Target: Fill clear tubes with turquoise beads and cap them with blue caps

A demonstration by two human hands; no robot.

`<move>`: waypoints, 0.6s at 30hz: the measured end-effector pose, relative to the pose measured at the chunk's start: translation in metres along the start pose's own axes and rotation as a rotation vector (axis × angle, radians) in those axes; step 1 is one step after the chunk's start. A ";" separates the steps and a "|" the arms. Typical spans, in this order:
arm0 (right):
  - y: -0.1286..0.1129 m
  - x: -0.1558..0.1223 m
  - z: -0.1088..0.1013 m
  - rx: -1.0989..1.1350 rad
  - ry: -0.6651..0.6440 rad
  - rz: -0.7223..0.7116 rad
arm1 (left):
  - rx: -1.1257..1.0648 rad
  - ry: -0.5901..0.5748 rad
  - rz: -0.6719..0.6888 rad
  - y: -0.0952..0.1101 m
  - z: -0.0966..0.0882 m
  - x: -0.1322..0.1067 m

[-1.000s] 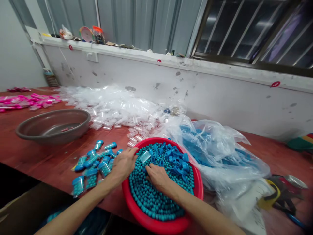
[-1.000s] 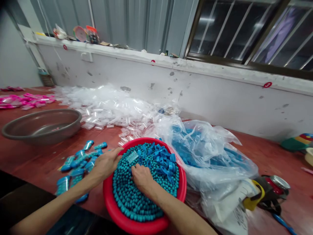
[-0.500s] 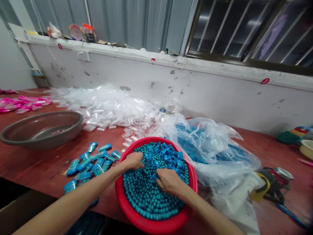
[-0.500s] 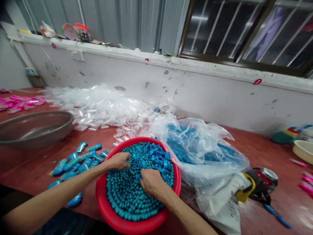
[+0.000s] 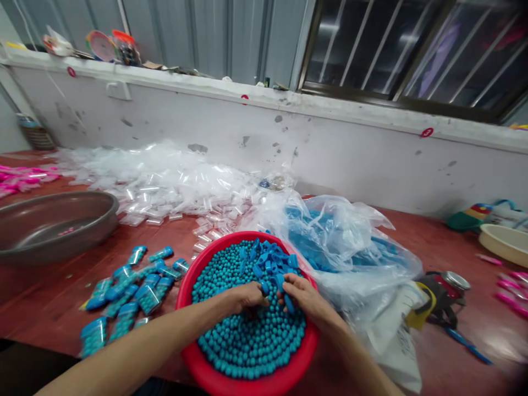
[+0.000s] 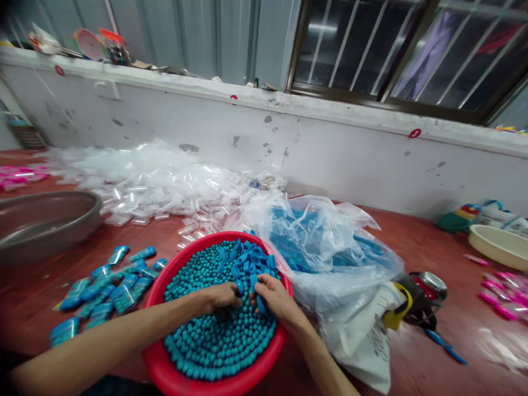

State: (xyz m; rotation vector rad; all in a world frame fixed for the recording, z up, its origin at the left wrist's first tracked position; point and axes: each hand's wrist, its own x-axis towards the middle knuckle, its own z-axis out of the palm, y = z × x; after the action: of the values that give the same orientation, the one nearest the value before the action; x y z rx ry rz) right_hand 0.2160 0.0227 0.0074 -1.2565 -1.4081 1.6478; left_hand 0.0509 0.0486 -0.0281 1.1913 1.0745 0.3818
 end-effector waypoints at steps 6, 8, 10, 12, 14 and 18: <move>0.001 0.002 -0.004 0.109 0.026 -0.019 | -0.200 -0.159 -0.016 0.007 -0.015 -0.022; 0.002 0.003 -0.003 0.056 0.031 -0.024 | -0.247 -0.182 0.002 0.009 -0.016 -0.029; 0.004 0.002 -0.001 -0.047 0.064 -0.045 | -0.282 -0.197 0.021 0.010 -0.015 -0.034; 0.006 0.001 0.002 -0.163 0.088 -0.088 | -0.314 -0.201 0.049 0.009 -0.013 -0.039; 0.006 -0.002 0.007 -0.248 0.071 -0.143 | -0.344 -0.198 0.088 0.008 -0.011 -0.045; 0.003 -0.006 0.016 -0.328 0.032 -0.193 | -0.354 -0.173 0.131 0.007 -0.005 -0.055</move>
State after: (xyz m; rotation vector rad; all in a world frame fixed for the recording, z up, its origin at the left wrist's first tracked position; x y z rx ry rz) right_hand 0.2034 0.0105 0.0058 -1.2693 -1.7720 1.2989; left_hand 0.0220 0.0129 0.0040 0.9602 0.7444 0.5369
